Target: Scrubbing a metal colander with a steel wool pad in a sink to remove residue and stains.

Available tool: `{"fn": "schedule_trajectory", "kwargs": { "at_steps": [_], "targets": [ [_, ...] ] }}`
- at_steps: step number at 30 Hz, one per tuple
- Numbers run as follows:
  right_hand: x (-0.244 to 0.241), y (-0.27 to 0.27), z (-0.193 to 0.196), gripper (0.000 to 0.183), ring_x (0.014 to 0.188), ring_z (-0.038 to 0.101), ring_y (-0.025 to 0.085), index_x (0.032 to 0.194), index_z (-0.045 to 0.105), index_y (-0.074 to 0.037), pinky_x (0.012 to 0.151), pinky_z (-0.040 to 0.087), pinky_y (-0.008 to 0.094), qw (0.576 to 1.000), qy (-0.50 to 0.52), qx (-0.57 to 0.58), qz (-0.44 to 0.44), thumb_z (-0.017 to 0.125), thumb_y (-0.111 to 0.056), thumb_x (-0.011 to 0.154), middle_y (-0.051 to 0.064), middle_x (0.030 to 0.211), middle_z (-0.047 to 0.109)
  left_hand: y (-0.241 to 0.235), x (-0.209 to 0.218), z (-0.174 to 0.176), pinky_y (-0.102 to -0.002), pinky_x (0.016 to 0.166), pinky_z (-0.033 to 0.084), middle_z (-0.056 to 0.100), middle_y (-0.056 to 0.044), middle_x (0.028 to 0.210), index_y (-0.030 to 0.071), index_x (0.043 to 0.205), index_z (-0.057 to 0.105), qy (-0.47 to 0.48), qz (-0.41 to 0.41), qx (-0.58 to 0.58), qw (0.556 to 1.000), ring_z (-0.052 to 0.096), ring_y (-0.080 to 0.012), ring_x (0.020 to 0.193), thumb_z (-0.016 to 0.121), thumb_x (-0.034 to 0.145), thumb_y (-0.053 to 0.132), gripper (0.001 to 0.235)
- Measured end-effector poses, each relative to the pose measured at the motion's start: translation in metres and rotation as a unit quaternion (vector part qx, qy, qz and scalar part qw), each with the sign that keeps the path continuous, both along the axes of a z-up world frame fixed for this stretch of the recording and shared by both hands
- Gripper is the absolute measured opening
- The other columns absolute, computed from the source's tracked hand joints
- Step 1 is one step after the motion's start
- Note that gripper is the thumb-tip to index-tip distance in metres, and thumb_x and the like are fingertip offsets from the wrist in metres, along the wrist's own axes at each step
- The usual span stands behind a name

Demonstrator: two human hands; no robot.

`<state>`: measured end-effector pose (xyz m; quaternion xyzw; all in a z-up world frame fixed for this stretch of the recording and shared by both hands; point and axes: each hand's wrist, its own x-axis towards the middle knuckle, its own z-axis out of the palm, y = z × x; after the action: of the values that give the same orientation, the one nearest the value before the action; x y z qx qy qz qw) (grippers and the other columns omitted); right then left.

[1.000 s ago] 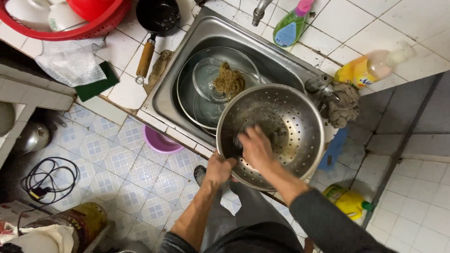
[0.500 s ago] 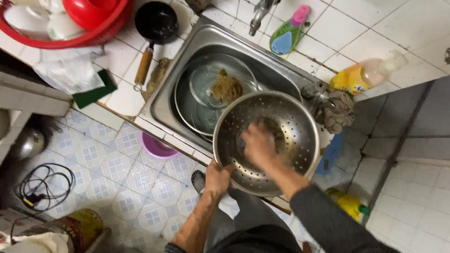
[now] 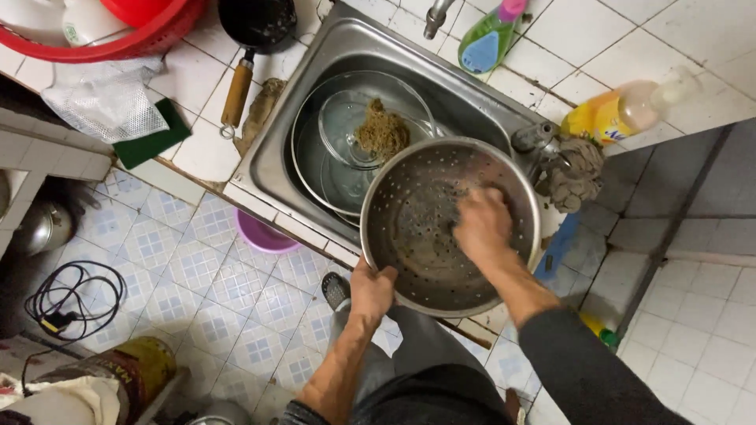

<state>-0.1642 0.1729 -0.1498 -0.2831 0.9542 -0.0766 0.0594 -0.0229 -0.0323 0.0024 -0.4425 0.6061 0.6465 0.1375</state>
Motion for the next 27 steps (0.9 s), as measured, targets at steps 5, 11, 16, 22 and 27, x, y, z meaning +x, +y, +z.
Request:
{"fn": "schedule_trajectory", "kwargs": {
  "at_steps": [5, 11, 16, 22, 27],
  "targets": [
    [0.052, -0.003, -0.009, 0.030, 0.096, 0.050, 0.026, 0.084, 0.068, -0.024, 0.084, 0.042, 0.043, 0.998, 0.025, 0.023, 0.047, 0.076, -0.031, 0.056, -0.001, 0.095, 0.053, 0.000, -0.006, 0.020, -0.052, 0.094, 0.055, 0.075, -0.024, 0.112, 0.004, 0.121, 0.068, -0.002, 0.009, 0.015, 1.000, 0.071, -0.0413, 0.111, 0.062, 0.084, 0.004, 0.037],
    [-0.003, 0.011, 0.017, 0.018, 0.087, 0.047, 0.030, 0.074, 0.058, -0.013, 0.075, 0.041, 0.039, 0.991, 0.127, 0.010, -0.038, 0.072, -0.012, 0.063, 0.004, 0.087, 0.049, -0.001, -0.004, 0.030, -0.052, 0.086, 0.057, 0.073, -0.028, 0.112, 0.002, 0.120, 0.066, -0.011, -0.002, 0.014, 1.000, 0.071, -0.0452, 0.106, 0.058, 0.083, 0.003, 0.037],
    [0.029, -0.012, 0.063, 0.013, 0.075, 0.049, 0.032, 0.066, 0.057, -0.012, 0.076, 0.040, 0.047, 0.991, 0.106, -0.025, 0.081, 0.069, -0.017, 0.067, 0.009, 0.077, 0.050, 0.000, -0.001, 0.002, -0.042, 0.059, 0.061, 0.074, -0.028, 0.099, 0.001, 0.117, 0.065, -0.004, 0.022, 0.037, 0.999, 0.074, -0.0367, 0.074, 0.057, 0.088, 0.004, 0.031],
    [0.035, -0.004, 0.044, 0.012, 0.076, 0.051, 0.028, 0.070, 0.059, -0.007, 0.083, 0.044, 0.036, 0.995, 0.039, -0.010, 0.086, 0.068, -0.009, 0.076, 0.008, 0.077, 0.054, 0.003, -0.006, 0.036, -0.053, 0.076, 0.059, 0.073, -0.032, 0.106, -0.003, 0.117, 0.065, 0.002, 0.026, 0.021, 0.999, 0.074, -0.0455, 0.097, 0.056, 0.084, 0.001, 0.035],
    [0.005, 0.004, 0.046, 0.012, 0.081, 0.058, 0.032, 0.080, 0.071, -0.002, 0.065, 0.055, 0.041, 0.992, -0.007, 0.119, -0.031, 0.074, -0.007, 0.069, 0.015, 0.088, 0.058, -0.001, -0.007, 0.049, -0.054, 0.087, 0.058, 0.073, -0.030, 0.110, -0.002, 0.118, 0.065, 0.007, 0.010, 0.019, 1.000, 0.072, -0.0447, 0.105, 0.056, 0.083, 0.001, 0.036]
  ]
}}
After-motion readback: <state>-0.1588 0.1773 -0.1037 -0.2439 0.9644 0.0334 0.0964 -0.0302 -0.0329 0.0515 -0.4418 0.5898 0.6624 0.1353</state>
